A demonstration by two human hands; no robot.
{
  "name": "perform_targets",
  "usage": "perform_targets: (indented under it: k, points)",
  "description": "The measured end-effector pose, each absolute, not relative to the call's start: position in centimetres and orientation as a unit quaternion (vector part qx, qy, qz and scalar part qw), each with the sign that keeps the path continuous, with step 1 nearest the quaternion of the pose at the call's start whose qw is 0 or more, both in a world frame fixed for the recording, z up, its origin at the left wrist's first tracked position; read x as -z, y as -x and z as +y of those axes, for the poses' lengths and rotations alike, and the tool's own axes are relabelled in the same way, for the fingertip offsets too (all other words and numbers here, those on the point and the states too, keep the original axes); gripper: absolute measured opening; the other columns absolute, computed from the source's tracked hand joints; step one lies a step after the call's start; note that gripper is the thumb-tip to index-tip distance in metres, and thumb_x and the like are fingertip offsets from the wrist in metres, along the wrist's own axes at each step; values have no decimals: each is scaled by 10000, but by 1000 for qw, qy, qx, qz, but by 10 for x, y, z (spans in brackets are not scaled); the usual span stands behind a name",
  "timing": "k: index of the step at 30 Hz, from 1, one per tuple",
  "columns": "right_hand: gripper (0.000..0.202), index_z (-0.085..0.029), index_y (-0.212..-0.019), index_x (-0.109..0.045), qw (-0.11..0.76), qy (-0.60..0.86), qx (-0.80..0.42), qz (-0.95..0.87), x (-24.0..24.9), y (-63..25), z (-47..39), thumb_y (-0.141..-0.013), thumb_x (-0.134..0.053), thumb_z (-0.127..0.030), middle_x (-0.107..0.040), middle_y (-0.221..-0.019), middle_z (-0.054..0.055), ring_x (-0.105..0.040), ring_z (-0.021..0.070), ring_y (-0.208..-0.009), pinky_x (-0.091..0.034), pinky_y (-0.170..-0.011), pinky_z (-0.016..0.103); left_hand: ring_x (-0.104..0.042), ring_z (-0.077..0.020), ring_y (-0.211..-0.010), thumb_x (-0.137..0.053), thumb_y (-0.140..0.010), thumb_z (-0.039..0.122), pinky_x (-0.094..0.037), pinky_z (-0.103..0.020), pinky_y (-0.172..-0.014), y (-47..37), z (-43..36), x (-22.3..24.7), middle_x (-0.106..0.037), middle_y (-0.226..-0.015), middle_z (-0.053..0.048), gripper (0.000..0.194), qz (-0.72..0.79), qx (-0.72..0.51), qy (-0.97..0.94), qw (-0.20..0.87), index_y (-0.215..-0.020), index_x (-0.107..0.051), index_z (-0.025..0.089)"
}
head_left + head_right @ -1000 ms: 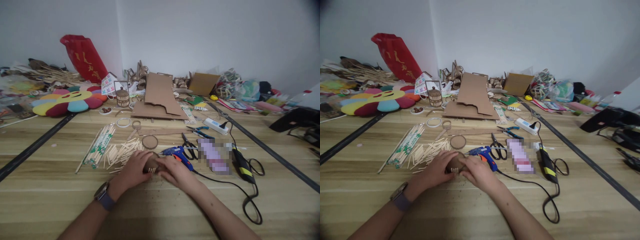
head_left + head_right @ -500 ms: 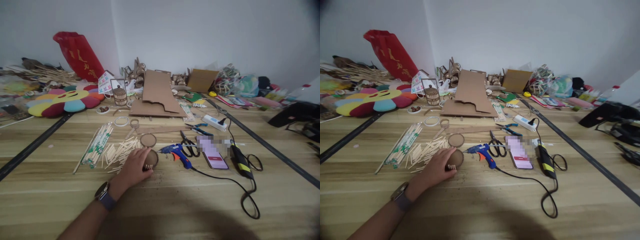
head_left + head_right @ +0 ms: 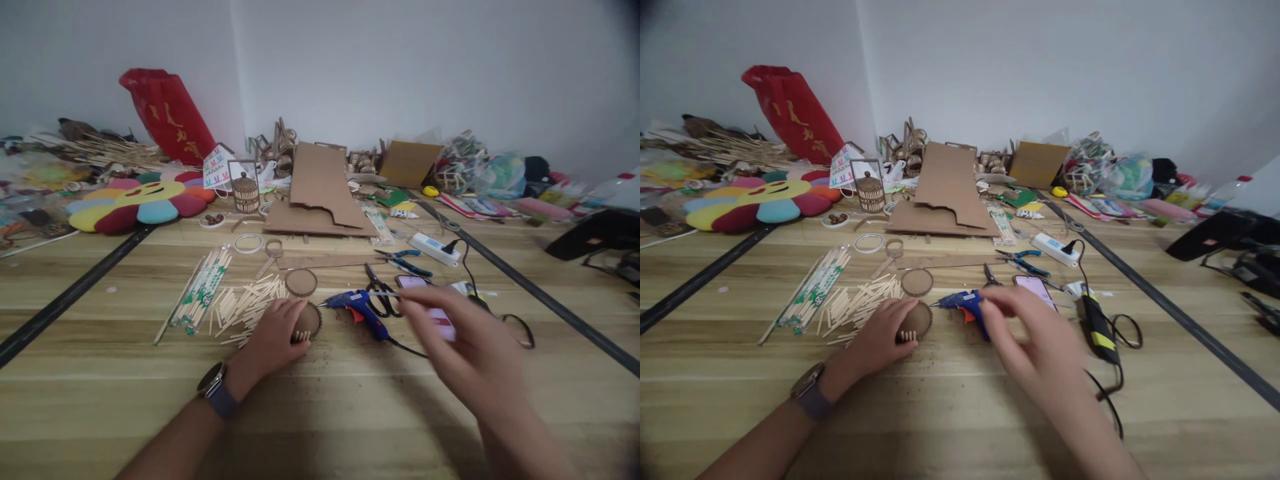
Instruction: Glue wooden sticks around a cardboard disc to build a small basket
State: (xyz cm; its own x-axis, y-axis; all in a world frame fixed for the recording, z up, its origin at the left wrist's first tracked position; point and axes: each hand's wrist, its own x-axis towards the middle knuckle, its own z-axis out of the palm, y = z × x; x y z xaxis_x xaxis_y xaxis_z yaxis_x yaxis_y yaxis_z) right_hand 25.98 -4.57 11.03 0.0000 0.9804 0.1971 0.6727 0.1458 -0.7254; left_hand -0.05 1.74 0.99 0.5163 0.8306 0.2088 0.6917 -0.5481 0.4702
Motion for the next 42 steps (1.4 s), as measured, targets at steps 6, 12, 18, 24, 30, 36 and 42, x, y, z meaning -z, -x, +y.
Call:
perform_targets:
  k: [6, 12, 18, 24, 30, 36, 42]
  points:
    - [283, -191, -733, -688, 63, 695, -109, -708, -66, -260, 8, -891, -619, -416, -729, -749, 130, -668, 280, -684, -393, -568, 325, -469, -334, -1327, -699, -750, 229, -376, -523, -1134, 0, 17, -12, -560, -1421, -136, 676, 448, -207, -850, 184, -1387, -479, 175]
    - [167, -167, -913, -692, 119, 683, -185, -697, -45, -276, 11, -837, -634, -304, -730, -890, 122, -648, 257, -776, -428, -658, 328, -473, -335, -1327, -716, -748, 224, -376, -523, -1138, 2, 17, -9, -550, -1434, -134, 697, 454, -211, -849, 169, -1397, -468, 175]
    - [298, -197, -885, -609, 354, 601, -452, -556, -51, -282, 8, -673, -726, -370, -606, -774, -10, -569, 174, -684, -465, -646, 296, -455, -325, -1352, -720, -738, 233, -346, -531, -1166, -4, 2, -15, -533, -1452, -118, 735, 413, -205, -862, 210, -1417, -439, 207]
    - [378, -192, -835, -636, 421, 530, -589, -441, -48, -284, 0, -543, -847, -303, -621, -737, -20, -573, 140, -634, -452, -627, 271, -474, -329, -1351, -708, -725, 201, -371, -531, -1160, -2, 1, -14, -521, -1455, -150, 749, 433, -200, -838, 264, -1420, -431, 186]
    - [343, -166, -785, -670, 391, 488, -654, -426, -41, -272, -4, -587, -868, -363, -583, -666, -17, -473, 100, -526, -361, -500, 242, -446, -353, -1380, -700, -723, 156, -342, -562, -1177, 5, 11, -8, -503, -1472, -177, 728, 470, -230, -821, 227, -1405, -448, 159]
    - [313, -168, -783, -714, 283, 505, -570, -583, -49, -261, -7, -674, -819, -442, -691, -745, 22, -572, 139, -619, -486, -619, 272, -454, -364, -1374, -723, -719, 163, -356, -569, -1166, 4, 11, -7, -514, -1463, -173, 745, 475, -230, -817, 230, -1410, -447, 176]
    - [552, -191, -999, -749, 210, 533, -448, -686, -36, -264, -16, -760, -657, -680, -763, -955, 68, -694, 276, -900, -560, -846, 397, -460, -352, -1372, -743, -726, 173, -359, -558, -1166, 5, 11, -5, -513, -1466, -178, 754, 475, -235, -819, 221, -1417, -440, 156]
